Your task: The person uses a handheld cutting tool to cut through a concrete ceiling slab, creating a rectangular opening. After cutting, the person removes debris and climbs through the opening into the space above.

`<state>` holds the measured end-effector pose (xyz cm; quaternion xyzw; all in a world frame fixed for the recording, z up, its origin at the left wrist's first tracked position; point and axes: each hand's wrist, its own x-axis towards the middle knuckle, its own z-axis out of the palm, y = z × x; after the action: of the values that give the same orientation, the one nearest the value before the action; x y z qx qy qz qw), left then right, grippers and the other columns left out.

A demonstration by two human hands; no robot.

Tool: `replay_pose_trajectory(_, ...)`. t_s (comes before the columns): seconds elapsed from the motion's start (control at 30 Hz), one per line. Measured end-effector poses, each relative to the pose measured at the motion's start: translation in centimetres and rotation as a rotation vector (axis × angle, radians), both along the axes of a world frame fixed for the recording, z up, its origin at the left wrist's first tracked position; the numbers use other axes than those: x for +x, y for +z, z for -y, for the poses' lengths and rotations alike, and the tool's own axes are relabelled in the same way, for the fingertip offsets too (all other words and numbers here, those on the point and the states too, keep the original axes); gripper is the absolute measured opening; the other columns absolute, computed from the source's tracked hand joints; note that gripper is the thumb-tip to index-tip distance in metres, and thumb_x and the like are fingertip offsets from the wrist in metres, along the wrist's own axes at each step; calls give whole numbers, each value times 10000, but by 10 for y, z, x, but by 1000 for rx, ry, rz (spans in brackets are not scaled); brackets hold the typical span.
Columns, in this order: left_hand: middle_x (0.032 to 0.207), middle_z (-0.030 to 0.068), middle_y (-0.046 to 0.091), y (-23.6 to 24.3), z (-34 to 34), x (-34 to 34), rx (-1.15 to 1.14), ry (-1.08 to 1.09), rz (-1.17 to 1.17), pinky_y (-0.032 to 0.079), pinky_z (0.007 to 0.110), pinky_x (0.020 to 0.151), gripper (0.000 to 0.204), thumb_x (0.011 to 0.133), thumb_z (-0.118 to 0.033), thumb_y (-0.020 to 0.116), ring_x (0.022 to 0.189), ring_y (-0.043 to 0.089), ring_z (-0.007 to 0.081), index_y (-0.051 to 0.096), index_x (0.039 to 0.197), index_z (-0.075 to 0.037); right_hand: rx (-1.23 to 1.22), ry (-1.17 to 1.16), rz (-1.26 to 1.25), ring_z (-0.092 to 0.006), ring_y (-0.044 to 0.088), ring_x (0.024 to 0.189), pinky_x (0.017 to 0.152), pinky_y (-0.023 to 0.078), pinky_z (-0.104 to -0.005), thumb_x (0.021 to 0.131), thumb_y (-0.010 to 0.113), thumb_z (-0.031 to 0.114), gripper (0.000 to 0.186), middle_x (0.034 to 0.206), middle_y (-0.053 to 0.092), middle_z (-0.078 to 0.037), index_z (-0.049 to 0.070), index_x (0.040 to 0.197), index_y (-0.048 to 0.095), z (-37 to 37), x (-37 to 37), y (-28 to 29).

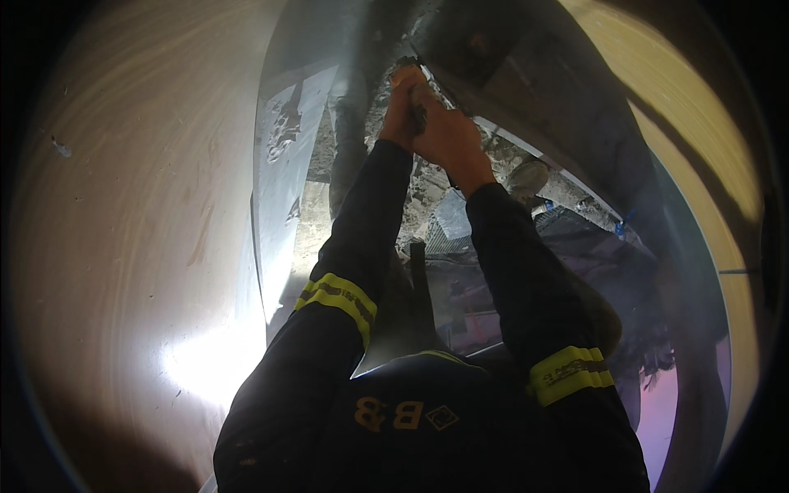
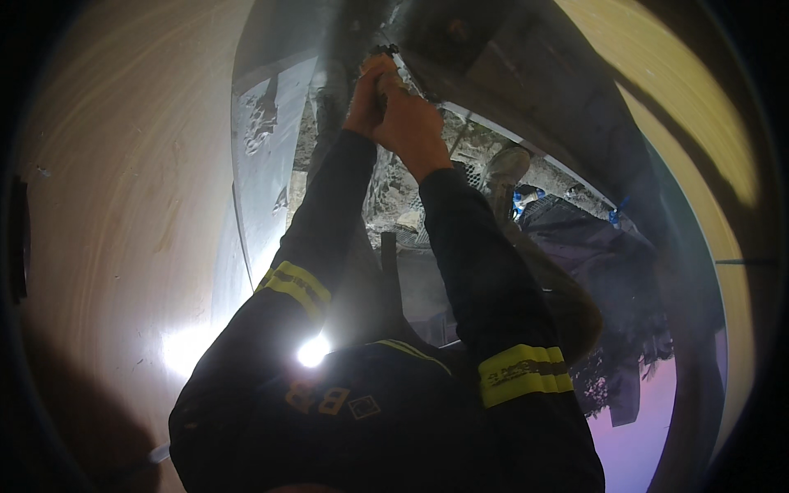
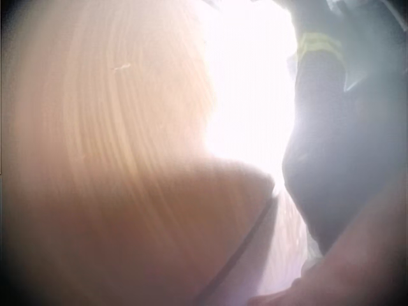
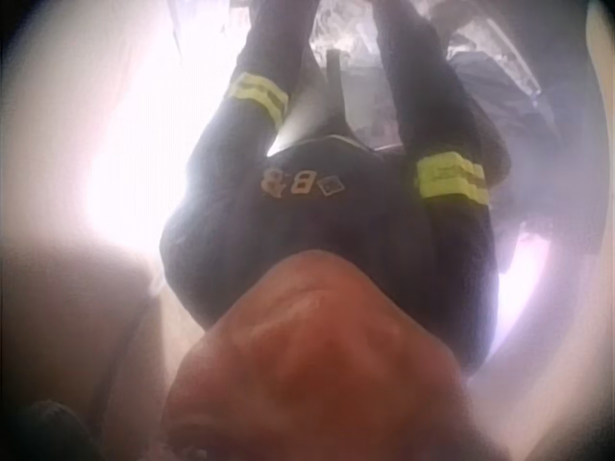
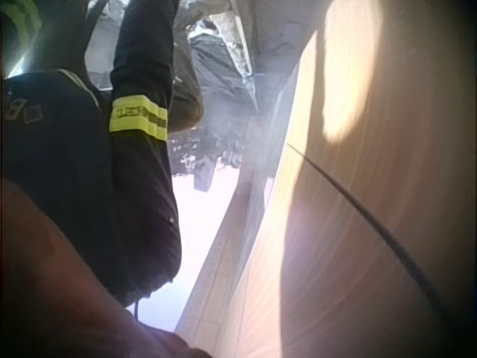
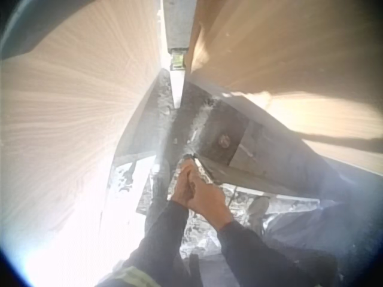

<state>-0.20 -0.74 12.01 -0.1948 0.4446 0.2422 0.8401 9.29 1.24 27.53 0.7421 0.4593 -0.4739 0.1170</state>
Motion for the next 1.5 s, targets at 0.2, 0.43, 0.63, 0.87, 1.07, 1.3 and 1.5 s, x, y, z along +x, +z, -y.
replay_pose_trajectory(0.2,914,21,646,-7,6,1,66,42,-18,562,339,712,189,996,-317,656,796,658,168,637,1070,-145,-60,64,28,-384,777,995,845,619,-498,786,827,290,779,1123,784,-182,122,1489,537,-4,-1,3)
replay_pose_trajectory(0.43,1046,1,646,-12,3,3,294,77,0,526,307,884,131,1022,-210,622,982,624,116,665,1109,-122,-25,35,11,-398,767,1043,866,617,-514,795,817,312,769,1154,777,-183,118,1483,531,6,3,-25)
replay_pose_trajectory(0.63,1063,-1,624,-25,5,5,331,71,-21,477,303,974,120,1032,-152,594,1045,589,112,659,1117,-96,-35,37,29,-400,761,1071,909,606,-510,783,831,309,763,1143,784,-181,174,1476,542,8,4,-40)
replay_pose_trajectory(0.87,1067,-5,616,-36,10,4,471,49,-100,473,288,972,132,1040,-131,577,1045,585,110,647,1142,-85,-85,55,18,-391,756,1090,931,601,-518,809,796,330,677,1182,772,-170,172,1432,584,1,4,-43)
replay_pose_trajectory(1.07,1026,-28,586,-13,3,3,243,97,-20,461,269,952,92,1049,-100,539,1021,565,89,630,1042,-83,48,-31,-33,-382,755,1086,922,594,-515,818,793,287,624,1163,776,-171,169,1401,603,8,3,-26)
replay_pose_trajectory(1.3,908,-11,622,20,-3,9,83,56,-12,558,307,737,127,1027,-267,620,808,643,122,637,1060,-146,9,-44,-8,-382,765,1043,877,607,-498,785,825,255,700,1154,778,-169,160,1433,579,8,4,1)
replay_pose_trajectory(1.5,947,26,657,19,2,5,-27,7,-50,576,328,722,251,998,-356,647,817,680,164,637,1128,-142,-53,16,24,-381,771,1026,881,613,-500,799,820,266,748,1135,782,-179,147,1487,551,2,0,11)
